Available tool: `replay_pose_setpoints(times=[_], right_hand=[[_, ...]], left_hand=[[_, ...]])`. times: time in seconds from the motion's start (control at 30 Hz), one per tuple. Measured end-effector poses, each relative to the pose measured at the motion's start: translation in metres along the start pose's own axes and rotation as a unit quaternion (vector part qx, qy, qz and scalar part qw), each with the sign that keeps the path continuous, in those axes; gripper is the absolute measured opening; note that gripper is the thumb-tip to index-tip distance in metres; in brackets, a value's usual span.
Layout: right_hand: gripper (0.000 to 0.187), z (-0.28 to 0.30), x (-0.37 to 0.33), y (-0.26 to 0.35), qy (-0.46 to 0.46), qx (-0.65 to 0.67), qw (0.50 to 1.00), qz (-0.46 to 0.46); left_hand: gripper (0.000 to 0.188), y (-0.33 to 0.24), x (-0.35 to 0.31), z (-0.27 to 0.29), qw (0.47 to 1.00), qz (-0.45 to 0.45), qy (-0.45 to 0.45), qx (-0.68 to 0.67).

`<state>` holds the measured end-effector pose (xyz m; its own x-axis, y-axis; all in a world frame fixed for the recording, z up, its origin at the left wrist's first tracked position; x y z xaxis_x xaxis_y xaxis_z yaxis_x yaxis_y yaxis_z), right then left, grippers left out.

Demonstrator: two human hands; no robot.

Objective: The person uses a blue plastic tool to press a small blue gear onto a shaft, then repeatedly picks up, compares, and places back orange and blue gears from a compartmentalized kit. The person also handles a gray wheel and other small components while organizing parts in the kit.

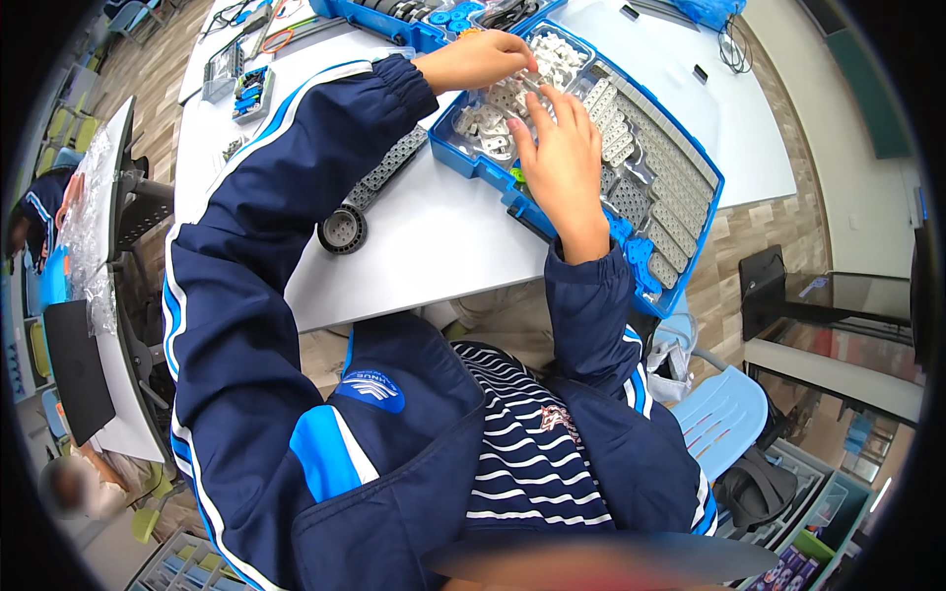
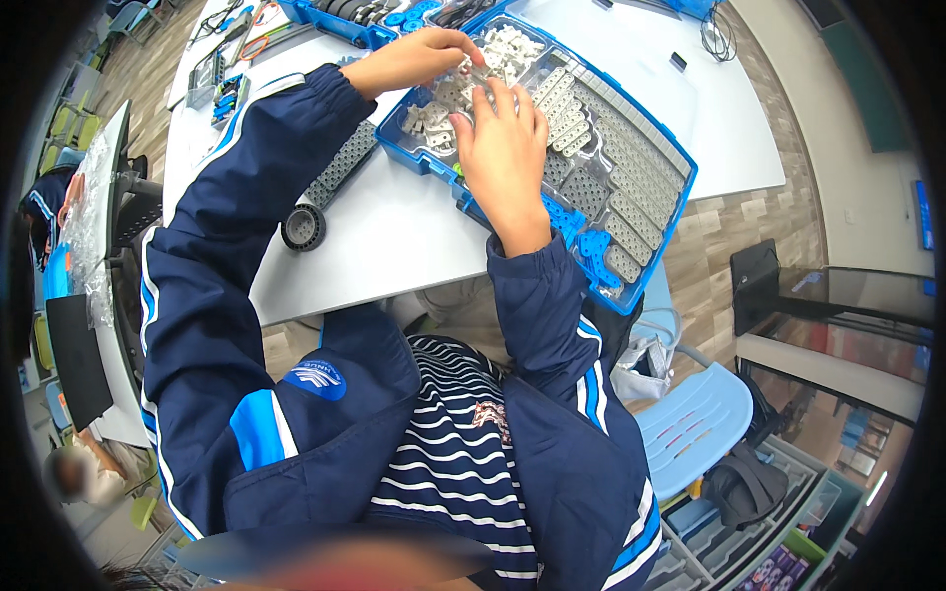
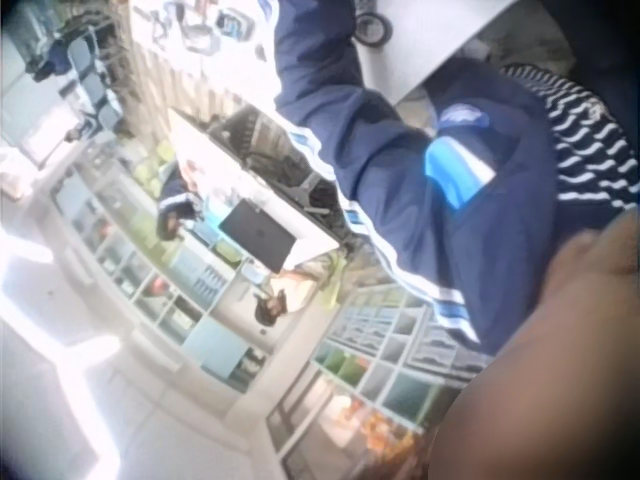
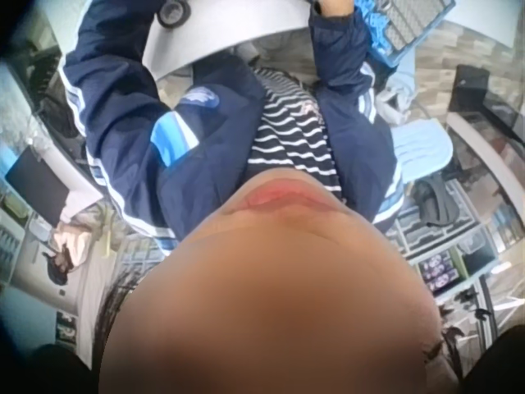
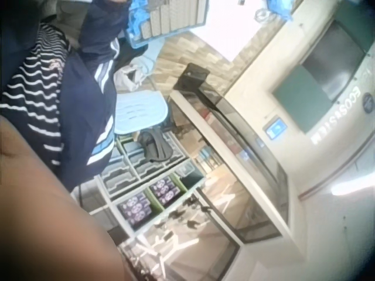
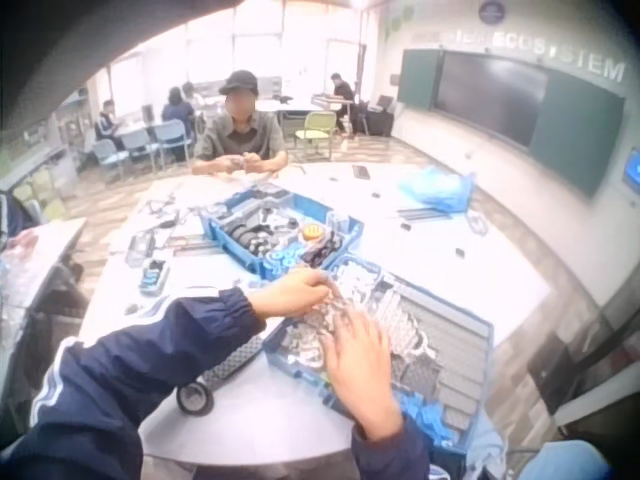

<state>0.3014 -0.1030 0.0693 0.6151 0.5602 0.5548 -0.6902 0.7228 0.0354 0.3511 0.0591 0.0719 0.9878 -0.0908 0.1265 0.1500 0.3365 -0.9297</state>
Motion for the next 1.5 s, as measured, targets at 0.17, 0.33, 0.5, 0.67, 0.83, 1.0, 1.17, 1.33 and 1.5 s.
replay_pose_setpoints(times=[0.17, 0.33, 0.5, 0.67, 0.83, 1.0, 1.17, 1.33, 1.5], right_hand=[[0.041, 0.003, 0.003, -0.012, 0.018, 0.1, 0.994, -0.031], [0.042, 0.003, 0.009, -0.015, 0.026, 0.149, 0.986, -0.069], [0.045, -0.001, 0.007, 0.0, 0.031, 0.115, 0.993, 0.003], [0.047, -0.005, 0.005, 0.001, 0.052, 0.118, 0.992, -0.003], [0.042, -0.002, 0.004, 0.004, 0.051, 0.106, 0.993, 0.014], [0.036, 0.001, 0.007, -0.016, 0.016, 0.15, 0.987, -0.061], [0.036, 0.006, 0.005, -0.023, -0.003, 0.101, 0.991, -0.09], [0.039, 0.0, 0.032, -0.027, 0.027, 0.078, 0.992, -0.096], [0.047, -0.033, 0.059, -0.021, 0.107, 0.043, 0.99, -0.074]], left_hand=[[0.025, -0.004, -0.005, -0.004, 0.984, -0.107, 0.054, 0.131], [0.027, -0.014, -0.013, 0.016, 0.972, -0.156, -0.028, 0.174], [0.019, -0.009, -0.017, 0.022, 0.972, -0.126, -0.013, 0.197], [0.025, -0.011, -0.007, 0.028, 0.987, -0.108, -0.08, 0.086], [0.036, 0.01, 0.011, 0.013, 0.97, -0.015, -0.067, -0.233], [0.042, 0.011, 0.018, -0.002, 0.957, -0.064, -0.028, -0.281], [0.035, -0.011, 0.0, 0.006, 0.978, -0.194, -0.025, 0.077], [0.025, -0.015, -0.012, 0.005, 0.963, -0.21, 0.004, 0.167], [0.027, -0.016, -0.002, 0.015, 0.959, -0.233, -0.057, 0.155]])
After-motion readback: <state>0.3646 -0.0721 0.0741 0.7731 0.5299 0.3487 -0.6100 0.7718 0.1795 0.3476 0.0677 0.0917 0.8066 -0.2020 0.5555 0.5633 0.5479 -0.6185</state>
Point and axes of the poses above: each hand's wrist, its own x-axis towards the middle knuckle, its own z-axis out of the back of the hand, y = z × x, the point moved 7 cm from there along x, towards the middle knuckle, and after that the axes turned 14 degrees about -x, right-handed, at the moved point
